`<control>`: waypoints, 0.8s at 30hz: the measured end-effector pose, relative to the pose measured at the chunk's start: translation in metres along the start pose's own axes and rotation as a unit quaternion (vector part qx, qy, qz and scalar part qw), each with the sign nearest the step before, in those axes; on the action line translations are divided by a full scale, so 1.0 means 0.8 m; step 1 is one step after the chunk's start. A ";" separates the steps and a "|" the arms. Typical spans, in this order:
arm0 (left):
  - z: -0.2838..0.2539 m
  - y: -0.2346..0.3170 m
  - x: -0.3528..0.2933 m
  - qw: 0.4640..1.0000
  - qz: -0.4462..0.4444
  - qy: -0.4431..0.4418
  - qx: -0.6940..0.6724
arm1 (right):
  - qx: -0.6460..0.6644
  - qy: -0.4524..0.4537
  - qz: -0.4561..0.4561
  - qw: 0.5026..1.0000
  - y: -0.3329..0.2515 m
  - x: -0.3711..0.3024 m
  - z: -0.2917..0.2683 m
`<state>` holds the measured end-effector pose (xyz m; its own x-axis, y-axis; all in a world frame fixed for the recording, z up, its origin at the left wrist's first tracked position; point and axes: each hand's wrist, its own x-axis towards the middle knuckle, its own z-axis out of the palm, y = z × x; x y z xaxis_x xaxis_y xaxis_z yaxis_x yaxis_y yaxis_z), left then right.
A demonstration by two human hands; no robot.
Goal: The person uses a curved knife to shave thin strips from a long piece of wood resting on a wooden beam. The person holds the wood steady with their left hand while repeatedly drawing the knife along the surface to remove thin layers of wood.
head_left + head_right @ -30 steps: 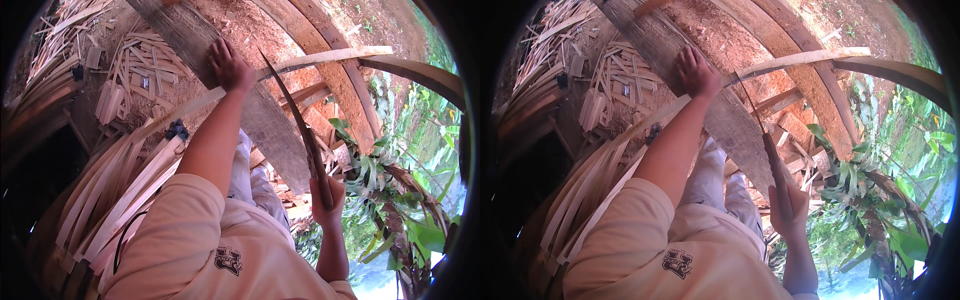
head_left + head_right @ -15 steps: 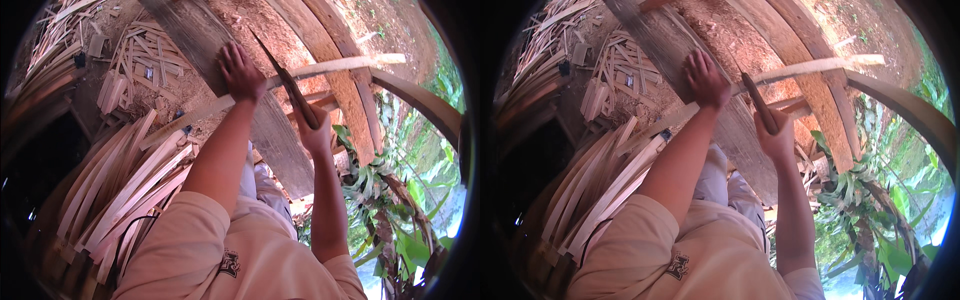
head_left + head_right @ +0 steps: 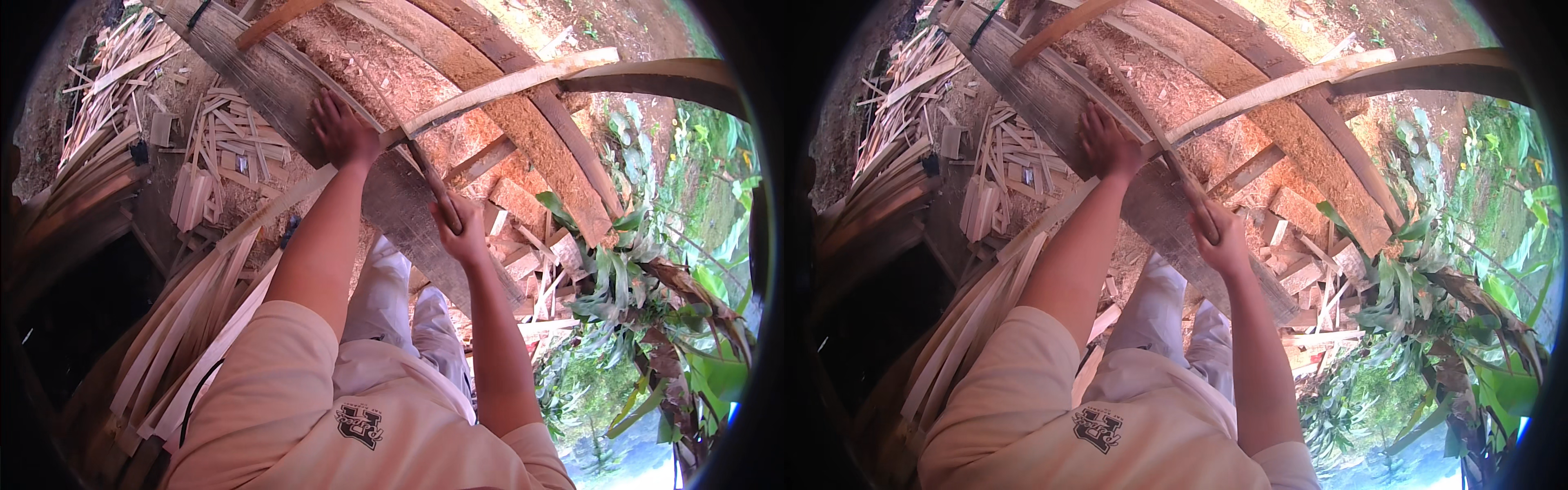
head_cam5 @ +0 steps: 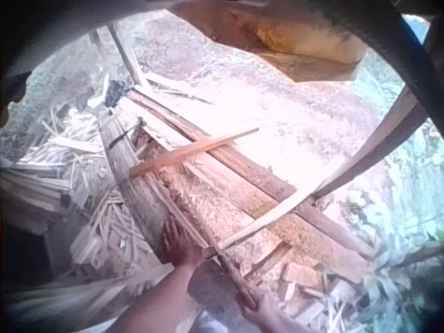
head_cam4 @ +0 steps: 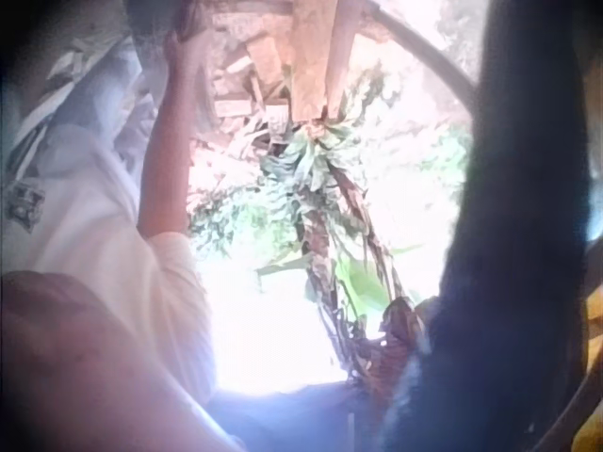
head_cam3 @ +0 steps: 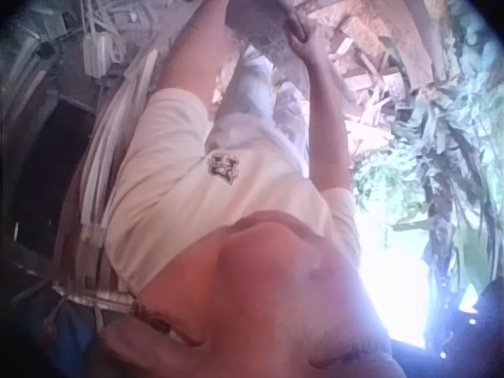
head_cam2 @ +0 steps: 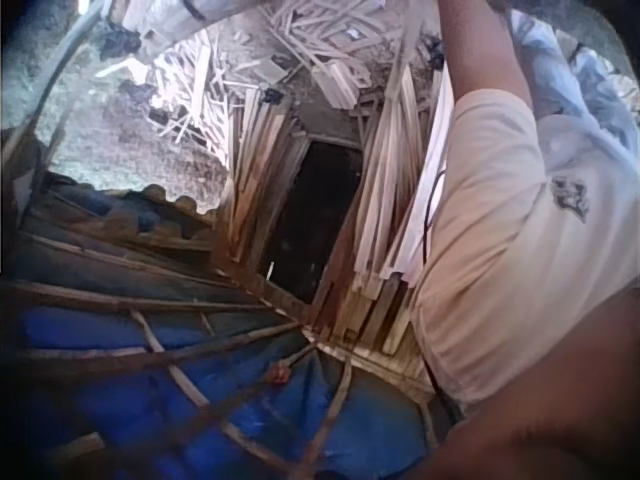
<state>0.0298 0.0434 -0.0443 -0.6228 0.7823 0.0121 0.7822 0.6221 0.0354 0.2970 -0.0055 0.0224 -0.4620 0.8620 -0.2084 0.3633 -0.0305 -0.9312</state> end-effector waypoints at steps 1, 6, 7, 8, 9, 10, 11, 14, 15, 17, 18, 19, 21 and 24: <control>0.002 -0.001 0.000 1.000 0.003 0.004 -0.005 | 0.013 0.037 -0.028 0.999 -0.002 -0.001 0.007; 0.007 -0.005 0.001 0.999 0.002 0.013 -0.049 | -0.016 0.046 0.017 0.999 -0.035 -0.004 0.012; 0.003 -0.003 0.001 0.999 0.002 0.012 -0.043 | -0.025 0.038 0.027 0.999 -0.041 -0.001 0.009; -0.001 -0.001 -0.001 0.999 0.001 0.010 -0.037 | -0.019 0.041 0.054 0.998 -0.047 -0.001 0.010; -0.001 0.001 -0.003 0.999 -0.001 0.016 -0.034 | -0.014 0.044 0.077 0.996 -0.053 0.000 0.011; 0.000 0.003 -0.005 0.999 -0.002 0.023 -0.031 | -0.009 0.046 0.101 0.994 -0.059 0.002 0.012; 0.000 0.006 -0.004 0.999 -0.004 0.029 -0.028 | -0.032 0.052 0.083 0.995 -0.068 0.007 0.011; -0.001 0.014 -0.007 0.998 -0.004 0.027 -0.057 | -0.035 0.011 0.188 0.981 -0.125 0.031 -0.008; 0.002 0.013 -0.004 0.998 -0.013 0.036 -0.050 | -0.041 0.032 0.193 0.980 -0.146 0.031 -0.012; 0.005 0.006 0.002 0.999 -0.022 0.030 -0.029 | -0.054 0.030 0.174 0.983 -0.177 0.008 -0.029; 0.004 0.004 -0.001 0.999 -0.025 0.024 -0.020 | -0.061 0.029 0.166 0.984 -0.187 -0.014 -0.041; 0.005 0.002 -0.001 0.999 -0.026 0.026 -0.016 | -0.067 0.018 0.170 0.983 -0.187 -0.041 -0.051; 0.009 0.003 0.001 0.999 -0.026 0.032 -0.013 | -0.086 0.014 0.168 0.982 -0.176 -0.110 -0.074; -0.003 0.013 -0.001 0.999 -0.017 0.031 -0.037 | -0.103 0.010 0.220 0.970 -0.197 -0.184 -0.103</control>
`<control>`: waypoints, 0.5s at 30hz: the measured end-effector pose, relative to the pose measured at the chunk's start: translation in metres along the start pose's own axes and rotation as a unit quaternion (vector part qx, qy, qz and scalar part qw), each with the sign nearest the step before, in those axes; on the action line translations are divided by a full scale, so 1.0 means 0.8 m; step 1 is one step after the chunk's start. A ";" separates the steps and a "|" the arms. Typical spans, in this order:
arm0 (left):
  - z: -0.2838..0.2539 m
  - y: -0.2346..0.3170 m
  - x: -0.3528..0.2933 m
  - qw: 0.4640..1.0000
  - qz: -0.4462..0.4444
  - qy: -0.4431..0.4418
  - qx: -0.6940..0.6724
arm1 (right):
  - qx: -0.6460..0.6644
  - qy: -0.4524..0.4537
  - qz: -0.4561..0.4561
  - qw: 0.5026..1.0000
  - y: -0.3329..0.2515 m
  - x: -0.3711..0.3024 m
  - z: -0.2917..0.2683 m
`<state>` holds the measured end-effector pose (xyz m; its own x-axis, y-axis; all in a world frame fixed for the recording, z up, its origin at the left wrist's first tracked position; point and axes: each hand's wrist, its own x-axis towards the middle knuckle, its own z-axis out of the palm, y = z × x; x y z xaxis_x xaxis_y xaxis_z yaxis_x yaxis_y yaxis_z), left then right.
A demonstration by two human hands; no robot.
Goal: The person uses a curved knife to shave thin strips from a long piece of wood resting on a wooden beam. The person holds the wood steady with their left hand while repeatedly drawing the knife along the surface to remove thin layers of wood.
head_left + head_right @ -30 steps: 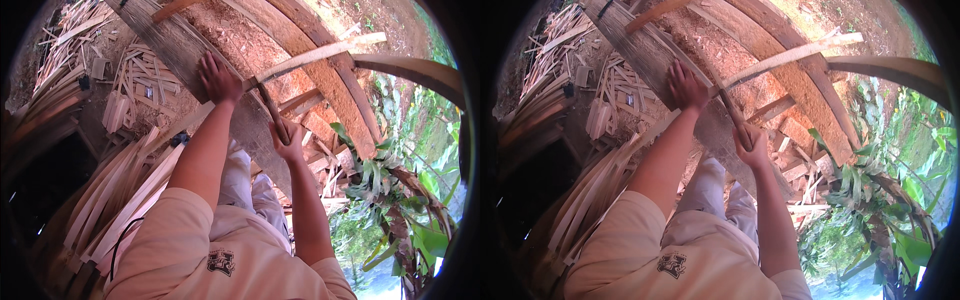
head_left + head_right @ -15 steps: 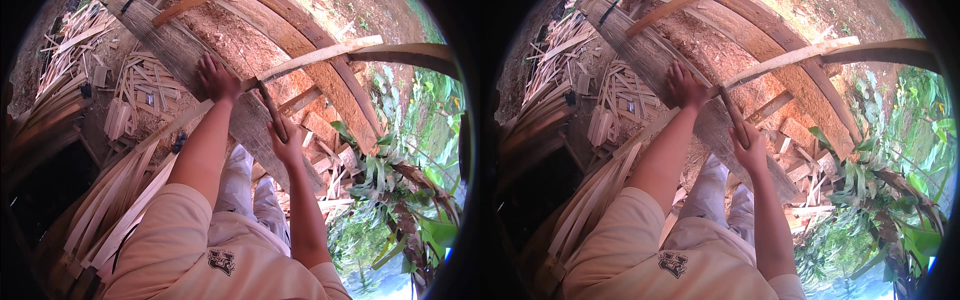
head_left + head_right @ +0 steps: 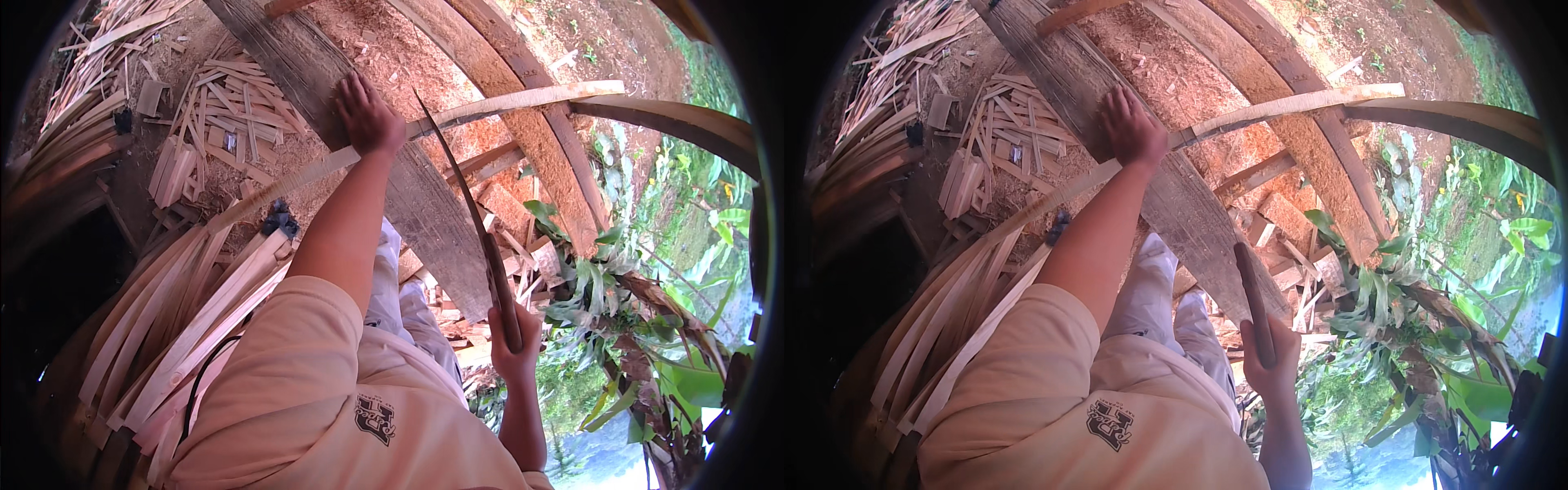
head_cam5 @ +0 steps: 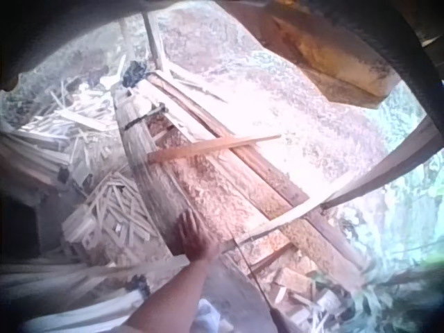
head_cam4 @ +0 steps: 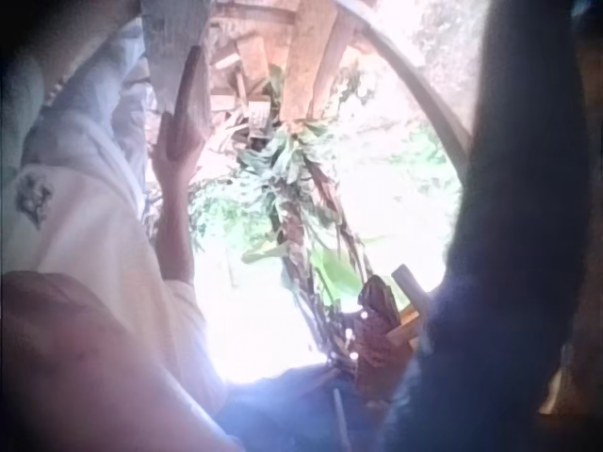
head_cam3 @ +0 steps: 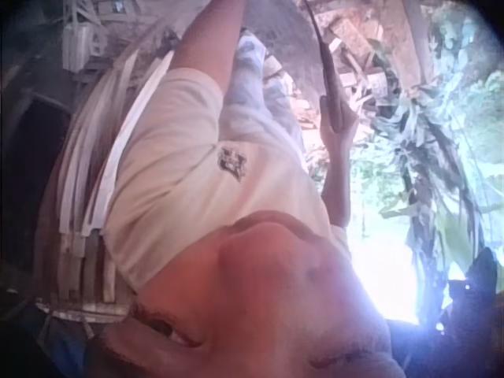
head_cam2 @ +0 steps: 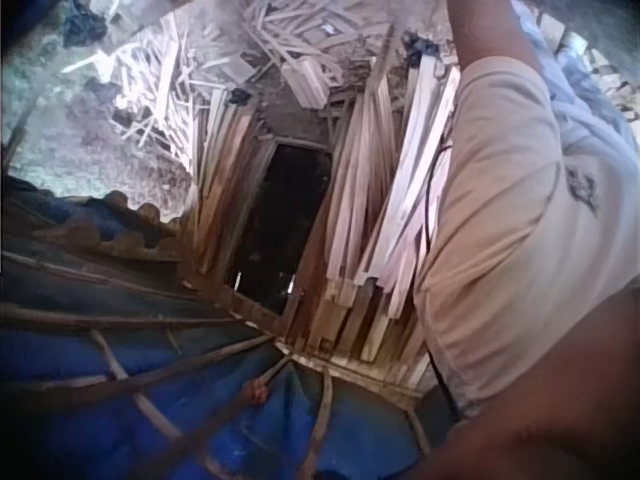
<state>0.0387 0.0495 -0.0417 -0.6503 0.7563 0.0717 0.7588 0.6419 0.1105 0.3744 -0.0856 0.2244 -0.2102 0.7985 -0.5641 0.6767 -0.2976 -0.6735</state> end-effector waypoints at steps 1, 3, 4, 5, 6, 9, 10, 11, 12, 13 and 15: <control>-0.001 -0.002 0.000 1.000 -0.001 -0.005 0.002 | -0.009 -0.014 -0.019 1.000 -0.007 -0.005 -0.007; -0.001 -0.005 0.002 1.000 -0.004 -0.013 0.005 | -0.027 -0.043 -0.059 0.997 -0.017 -0.007 -0.020; -0.001 -0.004 0.003 1.000 -0.003 -0.014 0.006 | -0.025 -0.042 -0.058 0.997 -0.019 -0.003 -0.022; -0.002 -0.004 0.004 1.000 -0.002 -0.014 0.009 | -0.022 -0.042 -0.058 0.997 -0.022 0.005 -0.023; -0.002 -0.003 0.004 1.000 0.001 -0.015 0.011 | -0.017 -0.040 -0.055 0.998 -0.026 0.014 -0.022; 0.003 -0.007 0.004 0.999 0.000 -0.021 0.025 | -0.019 -0.054 -0.072 0.996 -0.036 0.056 -0.004; 0.000 -0.006 0.006 0.999 0.004 -0.023 0.029 | -0.019 -0.057 -0.082 0.995 -0.040 0.071 0.005; -0.002 -0.002 0.005 0.999 0.007 -0.025 0.032 | 0.008 -0.040 -0.086 0.995 -0.045 0.080 0.014; -0.004 -0.004 -0.001 0.999 0.005 -0.031 0.043 | 0.006 -0.036 -0.097 0.995 -0.049 0.085 0.020; -0.005 -0.005 0.000 1.000 0.009 -0.019 0.009 | 0.004 -0.031 -0.108 0.994 -0.053 0.090 0.025; -0.006 -0.007 0.002 0.999 0.009 -0.024 0.033 | 0.000 -0.037 -0.128 0.991 -0.040 0.117 0.042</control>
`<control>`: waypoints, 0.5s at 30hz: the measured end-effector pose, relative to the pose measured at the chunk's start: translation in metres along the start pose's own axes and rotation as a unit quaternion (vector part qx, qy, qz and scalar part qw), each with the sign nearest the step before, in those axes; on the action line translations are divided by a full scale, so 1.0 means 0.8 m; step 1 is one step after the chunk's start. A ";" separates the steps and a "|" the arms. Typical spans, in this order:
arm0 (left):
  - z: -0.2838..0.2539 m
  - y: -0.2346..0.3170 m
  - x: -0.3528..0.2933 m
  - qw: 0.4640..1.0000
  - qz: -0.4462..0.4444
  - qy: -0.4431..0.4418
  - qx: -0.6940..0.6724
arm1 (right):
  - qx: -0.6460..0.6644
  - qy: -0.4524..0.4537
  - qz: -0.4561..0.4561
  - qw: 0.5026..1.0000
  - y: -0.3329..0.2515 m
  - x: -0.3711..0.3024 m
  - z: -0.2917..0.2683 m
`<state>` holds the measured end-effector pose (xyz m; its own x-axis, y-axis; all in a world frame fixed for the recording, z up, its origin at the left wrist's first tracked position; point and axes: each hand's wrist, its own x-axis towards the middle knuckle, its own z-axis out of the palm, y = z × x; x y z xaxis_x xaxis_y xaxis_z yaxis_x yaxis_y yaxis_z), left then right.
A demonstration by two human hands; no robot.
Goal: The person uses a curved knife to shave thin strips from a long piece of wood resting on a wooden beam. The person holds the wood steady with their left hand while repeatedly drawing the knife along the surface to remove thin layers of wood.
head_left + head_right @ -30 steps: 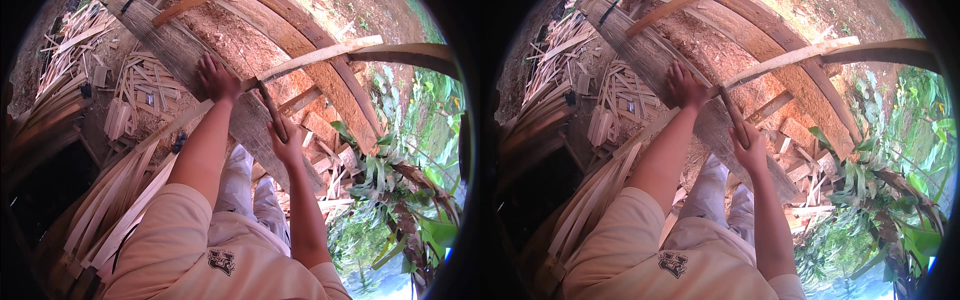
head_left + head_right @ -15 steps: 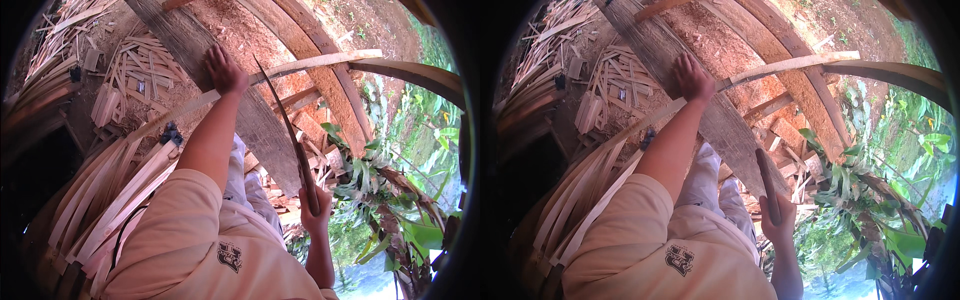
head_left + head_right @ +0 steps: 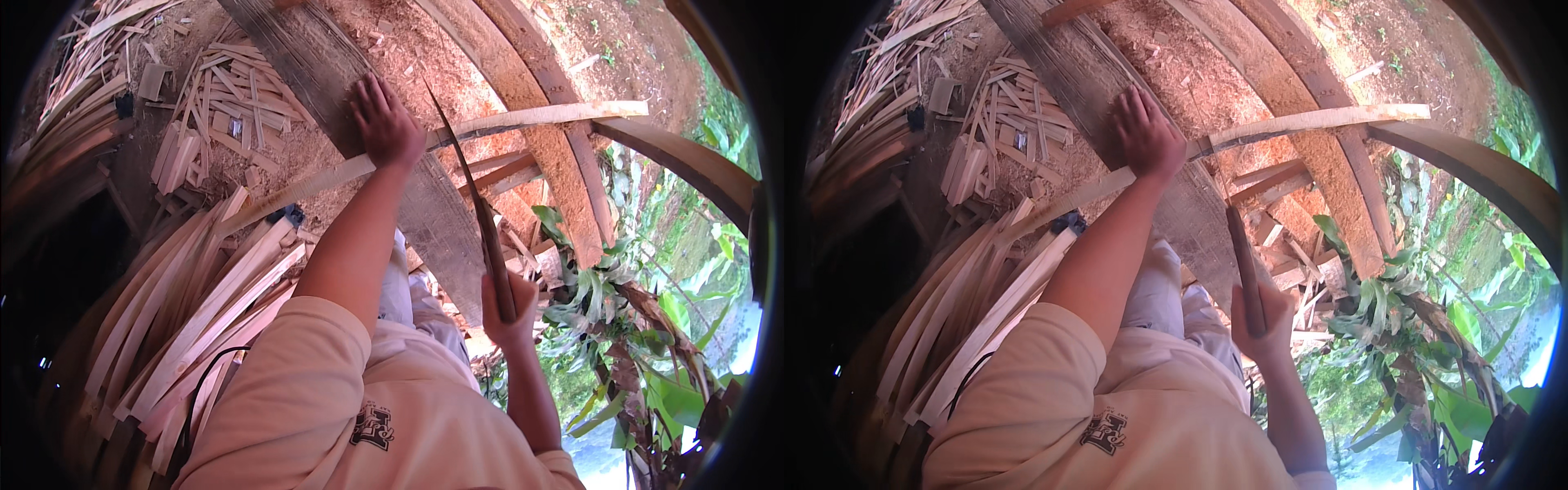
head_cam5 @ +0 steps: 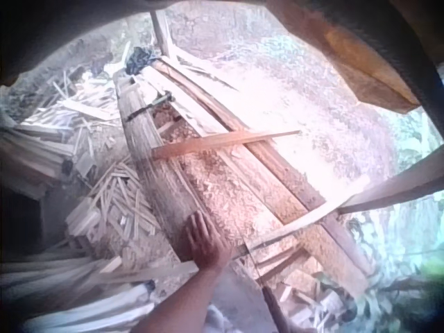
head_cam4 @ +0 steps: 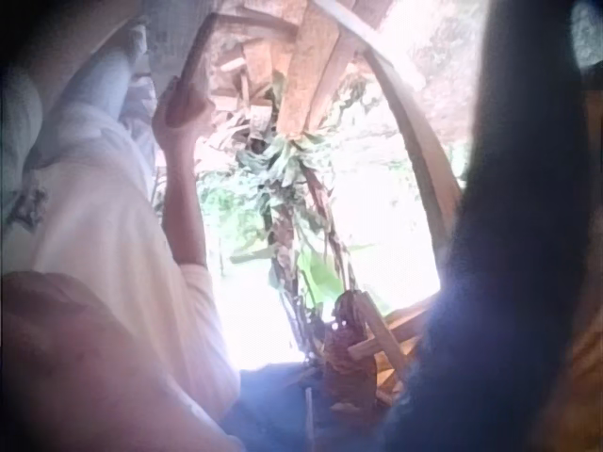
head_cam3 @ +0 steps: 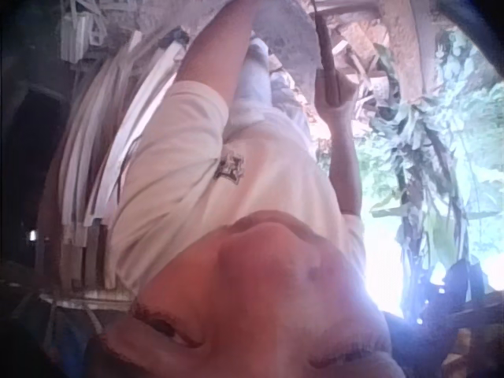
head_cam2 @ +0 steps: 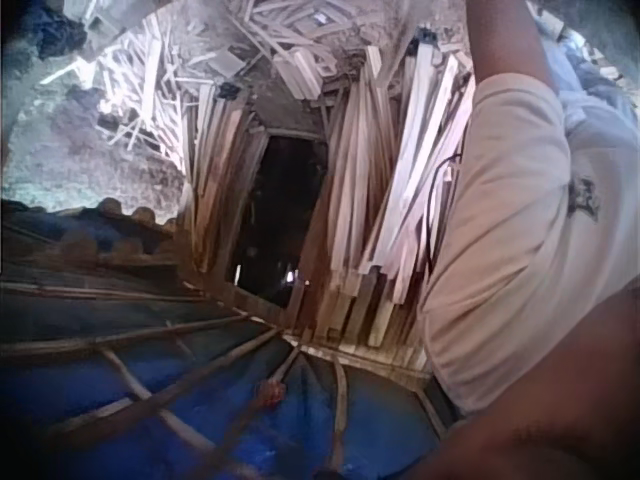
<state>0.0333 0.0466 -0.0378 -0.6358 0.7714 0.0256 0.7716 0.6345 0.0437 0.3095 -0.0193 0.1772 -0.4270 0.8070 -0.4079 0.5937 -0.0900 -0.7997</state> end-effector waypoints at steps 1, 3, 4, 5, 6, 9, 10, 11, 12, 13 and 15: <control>0.000 -0.002 0.002 1.000 0.003 -0.002 0.009 | 0.012 -0.002 -0.002 1.000 -0.006 0.028 0.008; 0.002 -0.002 0.000 1.000 -0.002 -0.002 -0.010 | 0.020 -0.004 0.046 0.999 0.002 0.107 0.029; 0.004 0.003 -0.005 1.000 0.001 -0.013 -0.013 | 0.062 0.002 0.034 0.997 0.006 0.140 0.037; 0.005 0.006 0.001 1.000 -0.003 -0.013 -0.015 | 0.067 0.004 0.023 0.997 0.012 0.154 0.041; -0.001 0.011 0.002 0.999 0.003 -0.019 -0.026 | 0.071 0.009 0.016 0.997 0.021 0.163 0.043; -0.001 0.004 0.002 1.000 -0.004 0.004 -0.031 | 0.079 -0.003 -0.002 0.997 0.056 0.147 0.046; 0.002 0.004 0.008 0.999 -0.015 0.004 -0.029 | 0.088 -0.006 -0.013 0.996 0.063 0.147 0.049; 0.004 0.003 0.007 0.999 -0.009 0.015 -0.035 | 0.096 -0.009 -0.023 0.995 0.071 0.146 0.053; 0.007 0.002 0.006 0.999 -0.004 0.030 -0.038 | 0.084 -0.017 -0.005 0.996 0.079 0.137 0.061; 0.009 -0.002 -0.001 0.999 -0.002 0.038 -0.037 | 0.066 0.012 -0.079 0.995 0.092 0.132 0.072; 0.010 -0.001 0.002 0.999 0.000 0.046 -0.024 | 0.075 0.029 -0.062 0.995 0.112 0.114 0.082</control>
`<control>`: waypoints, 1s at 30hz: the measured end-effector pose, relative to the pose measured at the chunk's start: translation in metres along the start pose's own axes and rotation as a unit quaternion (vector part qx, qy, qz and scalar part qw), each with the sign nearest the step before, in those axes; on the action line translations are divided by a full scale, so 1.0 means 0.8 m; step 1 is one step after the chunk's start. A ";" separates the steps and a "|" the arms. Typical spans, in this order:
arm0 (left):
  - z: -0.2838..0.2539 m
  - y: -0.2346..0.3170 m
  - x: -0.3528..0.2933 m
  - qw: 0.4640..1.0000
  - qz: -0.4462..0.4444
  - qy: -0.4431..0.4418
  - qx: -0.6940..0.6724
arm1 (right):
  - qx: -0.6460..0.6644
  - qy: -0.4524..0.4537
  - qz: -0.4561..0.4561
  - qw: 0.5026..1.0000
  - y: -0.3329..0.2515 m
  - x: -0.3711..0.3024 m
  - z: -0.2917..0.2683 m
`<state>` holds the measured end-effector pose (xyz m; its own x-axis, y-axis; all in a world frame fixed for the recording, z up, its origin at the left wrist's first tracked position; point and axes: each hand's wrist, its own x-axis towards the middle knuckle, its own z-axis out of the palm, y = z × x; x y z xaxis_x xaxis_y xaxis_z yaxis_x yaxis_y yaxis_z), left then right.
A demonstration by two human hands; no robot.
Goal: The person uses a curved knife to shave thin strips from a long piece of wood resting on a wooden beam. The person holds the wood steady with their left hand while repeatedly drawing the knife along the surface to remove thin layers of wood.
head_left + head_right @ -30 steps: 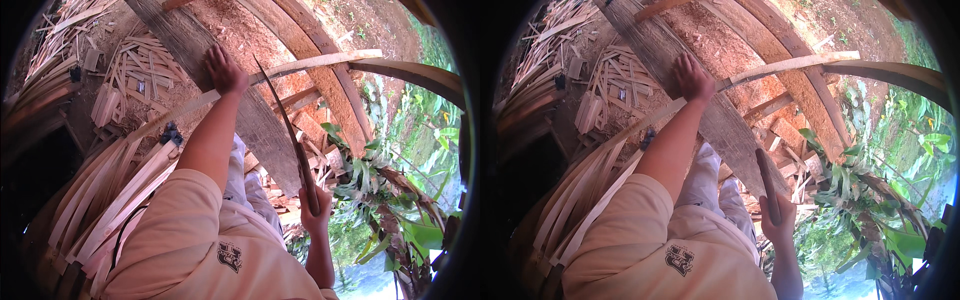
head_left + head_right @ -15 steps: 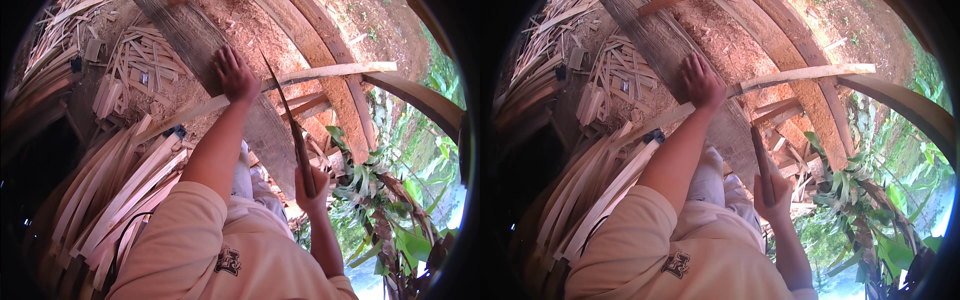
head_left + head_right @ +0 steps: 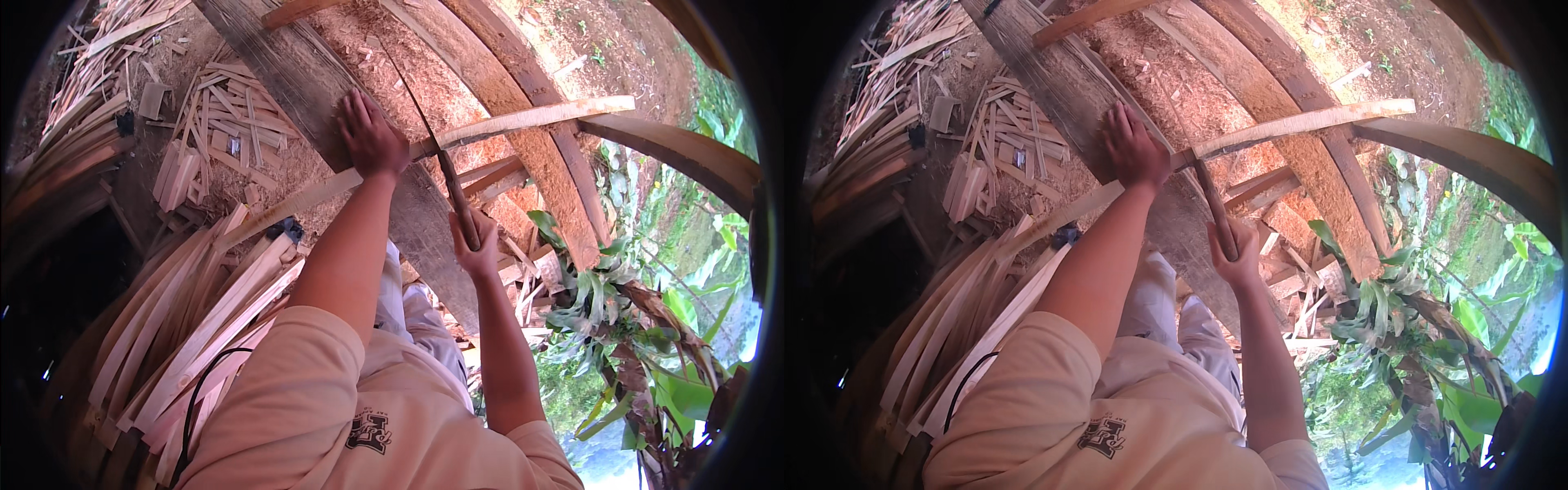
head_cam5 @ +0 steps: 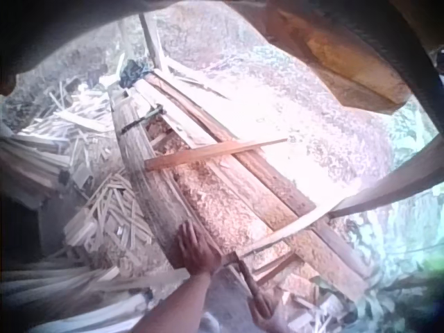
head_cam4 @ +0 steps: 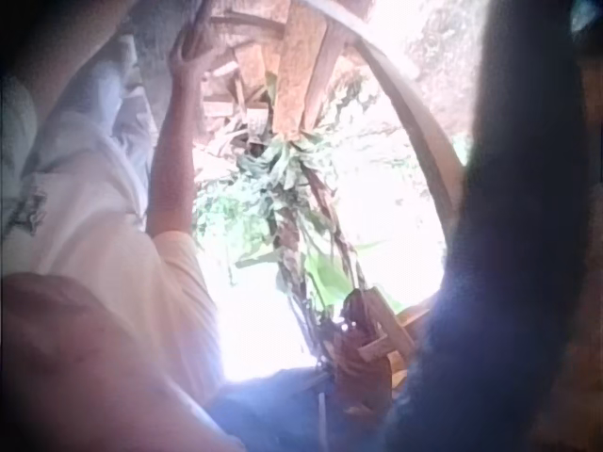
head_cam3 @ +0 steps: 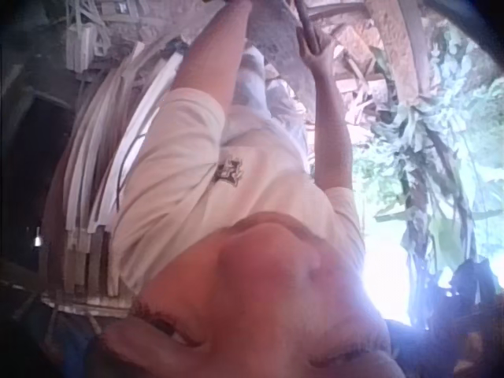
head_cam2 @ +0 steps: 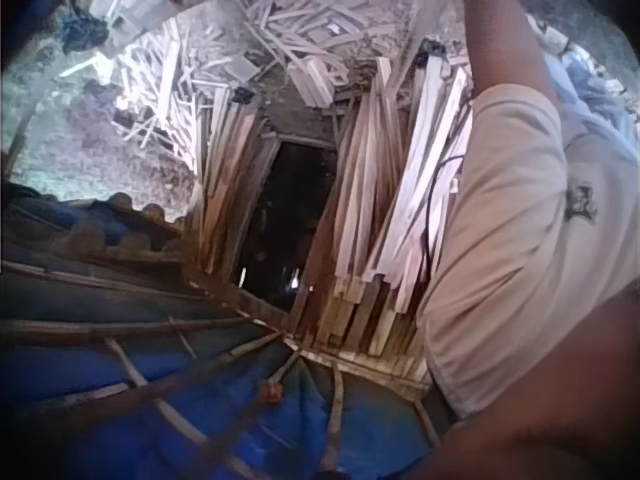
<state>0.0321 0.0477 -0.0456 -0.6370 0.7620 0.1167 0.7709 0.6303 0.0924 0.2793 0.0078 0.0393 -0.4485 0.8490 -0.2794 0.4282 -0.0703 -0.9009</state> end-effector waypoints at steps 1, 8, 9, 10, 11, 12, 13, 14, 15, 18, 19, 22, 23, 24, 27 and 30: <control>-0.003 0.000 0.001 1.000 0.000 -0.006 -0.005 | 0.006 0.011 -0.009 1.000 0.009 -0.005 0.002; 0.005 -0.003 0.000 1.000 0.010 0.005 -0.017 | 0.009 0.032 0.052 0.998 -0.035 -0.014 0.000; 0.008 -0.004 0.001 1.000 0.004 0.004 -0.018 | 0.002 0.040 0.068 0.997 -0.067 -0.013 -0.004; 0.010 -0.003 -0.001 1.000 -0.004 0.002 -0.020 | -0.007 0.047 0.085 0.995 -0.093 -0.017 -0.012; 0.011 -0.004 -0.001 1.000 -0.012 -0.001 -0.022 | -0.022 0.040 0.094 0.995 -0.113 -0.029 -0.026; 0.010 -0.004 0.001 1.000 -0.013 -0.001 -0.018 | -0.037 0.031 0.105 0.993 -0.130 -0.053 -0.044; 0.006 -0.001 0.000 1.000 -0.013 -0.006 -0.014 | -0.053 0.020 0.121 0.991 -0.138 -0.083 -0.058; 0.002 0.004 -0.001 1.000 -0.010 -0.010 -0.014 | -0.033 0.037 0.126 0.991 -0.138 -0.108 -0.067; 0.003 0.005 0.000 1.000 -0.011 -0.009 -0.012 | -0.072 0.016 0.125 0.989 -0.142 -0.131 -0.080; 0.003 0.006 0.001 1.000 -0.013 -0.005 -0.012 | -0.085 0.020 0.173 0.981 -0.177 -0.189 -0.113; 0.002 0.005 0.000 1.000 -0.012 -0.003 -0.015 | -0.092 0.009 0.180 0.979 -0.189 -0.203 -0.123; -0.003 0.003 0.003 1.000 -0.013 -0.019 -0.007 | -0.098 -0.009 0.158 0.982 -0.197 -0.203 -0.132; -0.005 0.002 0.004 1.000 -0.016 -0.027 0.000 | -0.098 -0.014 0.143 0.985 -0.198 -0.198 -0.132; -0.007 0.003 0.005 1.000 -0.013 -0.028 0.004 | -0.102 -0.013 0.131 0.986 -0.193 -0.187 -0.130; -0.009 0.004 0.003 0.999 -0.004 -0.037 0.025 | -0.101 -0.012 0.110 0.989 -0.159 -0.122 -0.107; -0.007 0.003 0.004 0.999 -0.010 -0.031 0.014 | -0.046 -0.015 0.100 0.994 -0.104 -0.021 -0.062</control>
<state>0.0320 0.0506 -0.0395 -0.6519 0.7564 0.0536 0.7581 0.6487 0.0666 0.2904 0.0256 0.1351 -0.3693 0.8072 -0.4605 0.5808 -0.1864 -0.7924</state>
